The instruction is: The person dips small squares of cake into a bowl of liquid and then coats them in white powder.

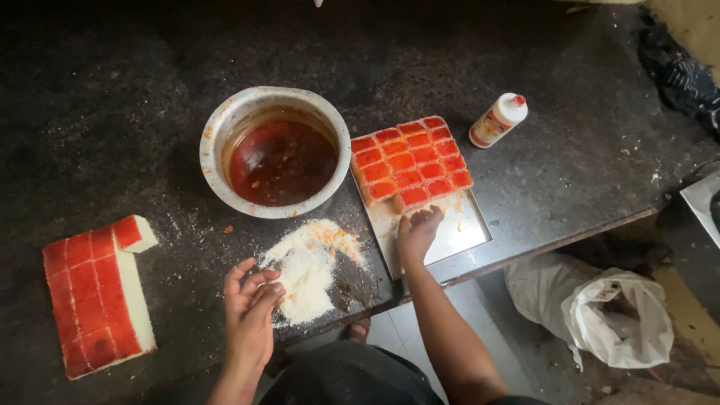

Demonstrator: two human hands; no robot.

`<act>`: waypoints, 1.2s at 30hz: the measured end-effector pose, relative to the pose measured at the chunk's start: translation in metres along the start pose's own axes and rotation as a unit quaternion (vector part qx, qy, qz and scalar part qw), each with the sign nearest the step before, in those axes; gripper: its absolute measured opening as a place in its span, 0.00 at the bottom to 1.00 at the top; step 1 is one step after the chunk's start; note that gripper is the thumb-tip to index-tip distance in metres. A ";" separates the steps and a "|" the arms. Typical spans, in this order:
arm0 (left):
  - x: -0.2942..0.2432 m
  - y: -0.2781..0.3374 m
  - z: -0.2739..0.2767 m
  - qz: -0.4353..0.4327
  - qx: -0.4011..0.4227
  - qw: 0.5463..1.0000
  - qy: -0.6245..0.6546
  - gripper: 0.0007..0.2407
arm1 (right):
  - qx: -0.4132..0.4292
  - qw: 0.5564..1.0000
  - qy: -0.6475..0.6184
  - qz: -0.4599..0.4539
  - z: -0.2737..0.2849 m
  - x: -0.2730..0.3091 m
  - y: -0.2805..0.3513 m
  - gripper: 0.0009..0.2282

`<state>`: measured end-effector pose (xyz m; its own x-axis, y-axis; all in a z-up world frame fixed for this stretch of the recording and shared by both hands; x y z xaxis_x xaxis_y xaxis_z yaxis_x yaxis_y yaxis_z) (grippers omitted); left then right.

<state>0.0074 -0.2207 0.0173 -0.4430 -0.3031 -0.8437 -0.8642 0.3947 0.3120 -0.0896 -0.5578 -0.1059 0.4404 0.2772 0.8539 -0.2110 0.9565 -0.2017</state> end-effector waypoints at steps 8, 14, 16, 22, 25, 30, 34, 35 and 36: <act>0.000 0.001 0.001 -0.022 0.011 1.000 0.005 0.27 | -0.011 1.000 -0.024 0.003 -0.014 0.008 -0.013 0.27; -0.003 0.001 -0.001 -0.019 0.011 1.000 0.008 0.27 | -0.021 1.000 -0.017 0.008 -0.017 0.002 -0.011 0.28; -0.003 0.000 0.001 -0.020 0.009 1.000 0.005 0.27 | -0.029 0.999 -0.006 0.031 -0.011 0.009 -0.009 0.29; 0.002 0.005 0.009 -0.027 -0.008 0.999 0.025 0.27 | 0.018 0.979 0.066 0.192 0.001 0.042 0.031 0.20; 0.002 0.007 0.016 -0.045 -0.036 0.998 0.040 0.26 | 0.221 0.945 -0.059 0.236 -0.008 0.068 0.087 0.13; -0.012 0.023 0.060 -0.064 -0.084 0.991 0.086 0.24 | 0.521 0.788 -0.084 0.318 -0.076 0.142 0.188 0.29; -0.032 0.044 0.116 -0.063 -0.147 0.982 0.099 0.23 | 0.486 0.767 0.081 0.410 -0.192 0.229 0.228 0.46; -0.037 0.048 0.130 -0.060 -0.167 0.979 0.104 0.23 | 0.456 0.770 0.077 0.440 -0.221 0.250 0.232 0.48; -0.040 0.051 0.144 -0.052 -0.183 0.976 0.108 0.23 | 0.423 0.774 0.076 0.466 -0.246 0.267 0.235 0.49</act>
<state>0.0154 -0.0637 0.0047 -0.3536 -0.5166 -0.7798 -0.9171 0.0273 0.3978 0.1928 -0.2365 -0.0434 -0.1629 0.8789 0.4483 -0.9657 -0.0489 -0.2552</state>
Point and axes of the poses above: each hand's wrist, its own y-axis away from the middle knuckle, its own z-axis out of the back of the hand, x = y × z, the point moved 1 cm from there along -y, towards the middle knuckle, and after that the axes turned 1 degree about -x, right-handed, at the moved point
